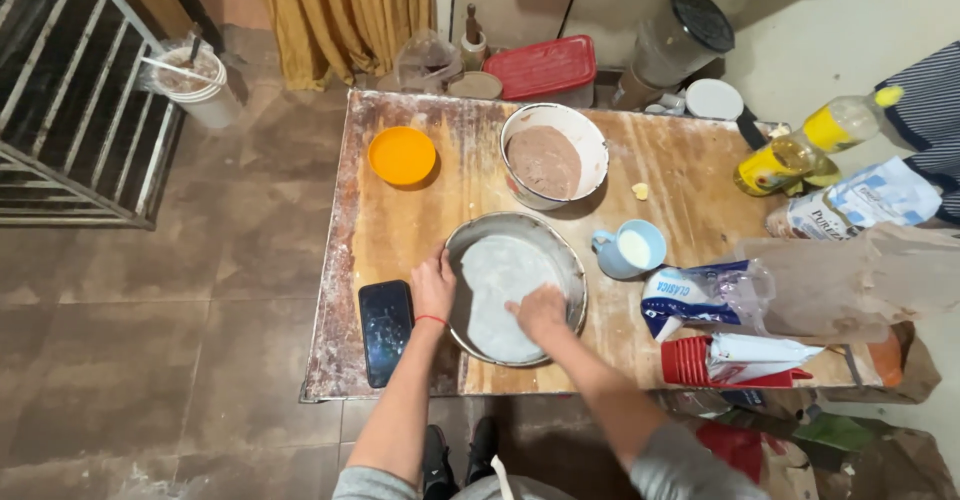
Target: The recorder greases the interior of a round baking pan with fat and then dusts it with flour to prepare it for baking.
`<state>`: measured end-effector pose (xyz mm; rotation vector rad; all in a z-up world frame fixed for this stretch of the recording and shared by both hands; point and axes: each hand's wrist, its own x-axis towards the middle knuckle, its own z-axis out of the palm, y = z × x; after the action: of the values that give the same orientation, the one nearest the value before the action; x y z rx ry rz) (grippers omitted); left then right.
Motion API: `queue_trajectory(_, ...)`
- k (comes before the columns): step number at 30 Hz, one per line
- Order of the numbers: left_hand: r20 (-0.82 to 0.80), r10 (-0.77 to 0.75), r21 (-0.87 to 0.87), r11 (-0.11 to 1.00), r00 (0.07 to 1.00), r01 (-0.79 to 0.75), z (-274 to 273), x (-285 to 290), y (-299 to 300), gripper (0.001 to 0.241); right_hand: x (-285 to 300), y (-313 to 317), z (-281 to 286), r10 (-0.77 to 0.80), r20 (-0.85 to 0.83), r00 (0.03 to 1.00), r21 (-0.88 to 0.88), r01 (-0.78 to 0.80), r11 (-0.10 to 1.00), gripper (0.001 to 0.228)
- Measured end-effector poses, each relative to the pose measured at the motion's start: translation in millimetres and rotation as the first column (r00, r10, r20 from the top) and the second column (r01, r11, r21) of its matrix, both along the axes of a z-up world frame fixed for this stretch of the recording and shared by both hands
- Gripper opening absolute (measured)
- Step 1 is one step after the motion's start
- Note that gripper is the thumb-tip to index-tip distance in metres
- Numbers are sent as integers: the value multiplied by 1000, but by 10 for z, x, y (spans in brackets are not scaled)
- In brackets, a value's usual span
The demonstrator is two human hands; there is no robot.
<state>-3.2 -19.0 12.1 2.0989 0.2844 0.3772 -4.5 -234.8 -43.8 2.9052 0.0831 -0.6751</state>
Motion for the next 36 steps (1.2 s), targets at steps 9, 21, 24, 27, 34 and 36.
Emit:
queue_trajectory(9, 19, -23, 56, 998, 1000, 22, -181, 65, 29, 24, 390, 186, -22, -154, 7, 988, 243, 148, 959, 92)
queue_trajectory(21, -1, -53, 117, 992, 999, 53, -143, 66, 55, 24, 190, -50, 348, 15, -172, 985, 207, 21, 978, 92)
queue_trajectory(24, 27, -74, 104, 992, 997, 71, -118, 77, 87, 24, 480, 60, 128, -127, -117, 985, 244, 152, 958, 96)
queue_trajectory(27, 36, -81, 79, 994, 996, 78, -95, 67, 73, 23, 604, 204, -225, -92, -3, 996, 345, 87, 935, 93)
queue_trajectory(34, 22, -36, 105, 994, 999, 34, -227, 117, 34, 24, 367, 646, -122, 313, 171, 934, 555, -354, 753, 78)
queue_trajectory(36, 8, -10, 123, 992, 1000, 9, -225, 117, 14, 26, 158, 622, 150, 590, 6, 808, 579, -484, 657, 55)
